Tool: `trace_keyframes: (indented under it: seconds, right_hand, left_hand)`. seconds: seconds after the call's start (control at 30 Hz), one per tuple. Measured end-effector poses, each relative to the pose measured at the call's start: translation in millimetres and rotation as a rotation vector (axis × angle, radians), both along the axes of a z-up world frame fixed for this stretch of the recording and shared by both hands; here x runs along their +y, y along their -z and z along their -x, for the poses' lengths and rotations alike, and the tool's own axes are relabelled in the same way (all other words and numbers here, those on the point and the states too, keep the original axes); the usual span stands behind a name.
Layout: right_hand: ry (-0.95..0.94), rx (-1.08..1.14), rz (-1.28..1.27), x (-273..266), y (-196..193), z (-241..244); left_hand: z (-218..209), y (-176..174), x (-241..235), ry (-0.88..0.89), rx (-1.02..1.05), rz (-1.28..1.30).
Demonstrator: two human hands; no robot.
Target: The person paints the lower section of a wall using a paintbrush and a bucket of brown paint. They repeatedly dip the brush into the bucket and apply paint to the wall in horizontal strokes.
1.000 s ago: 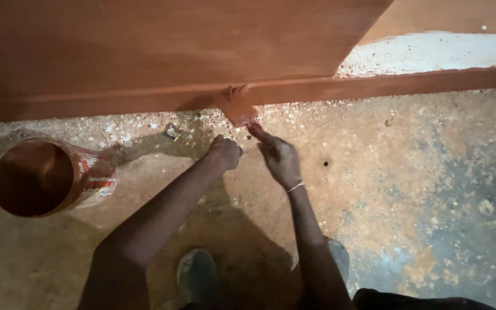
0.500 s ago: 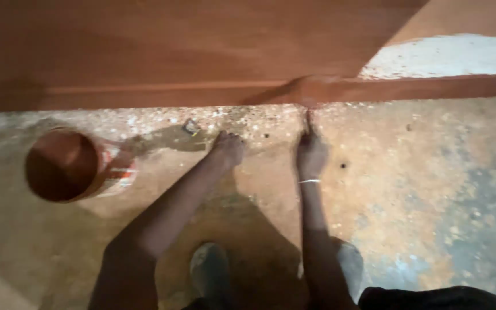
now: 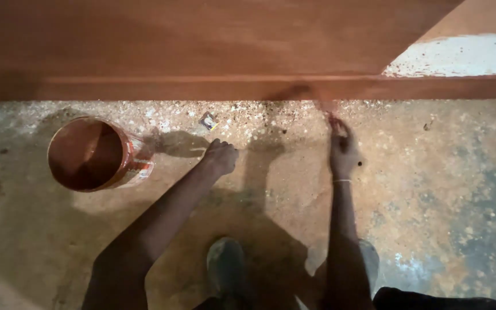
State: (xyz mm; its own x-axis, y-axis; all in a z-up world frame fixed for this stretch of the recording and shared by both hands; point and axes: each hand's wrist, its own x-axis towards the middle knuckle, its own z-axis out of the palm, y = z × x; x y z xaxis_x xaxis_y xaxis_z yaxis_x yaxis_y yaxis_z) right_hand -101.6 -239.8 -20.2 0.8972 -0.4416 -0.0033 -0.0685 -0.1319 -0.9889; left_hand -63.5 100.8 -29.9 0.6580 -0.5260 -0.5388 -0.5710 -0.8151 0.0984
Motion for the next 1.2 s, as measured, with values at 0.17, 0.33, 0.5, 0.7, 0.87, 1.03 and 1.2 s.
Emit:
trace_keyframes:
  seconds: [0.17,0.33,0.5,0.7,0.87,1.03,1.2]
  right_hand:
    - [0.487,-0.119,0.366,-45,68,16]
    - [-0.334,-0.393,0.552,81,108,5]
    - [-0.670,0.158,0.368,112,90,14]
    - [0.086,0.071,-0.061,-62,88,4]
    - [0.516,-0.110,-0.302,-107,116,7]
    - [-0.161,-0.273,1.241,2,133,-1]
    - [-0.454,0.244,0.231,36,129,18]
  left_hand:
    - [-2,-10,-2,-0.019,0.010,0.027]
    - [5,-6,0,-0.023,0.042,-0.021]
    - [5,7,8,-0.045,0.034,-0.065]
    - [3,29,1,-0.035,0.033,-0.093]
    - [-12,27,-29,-0.004,0.044,-0.085]
    - [-19,9,-56,0.014,0.039,-0.044]
    - [-22,-2,-71,0.037,0.055,-0.060]
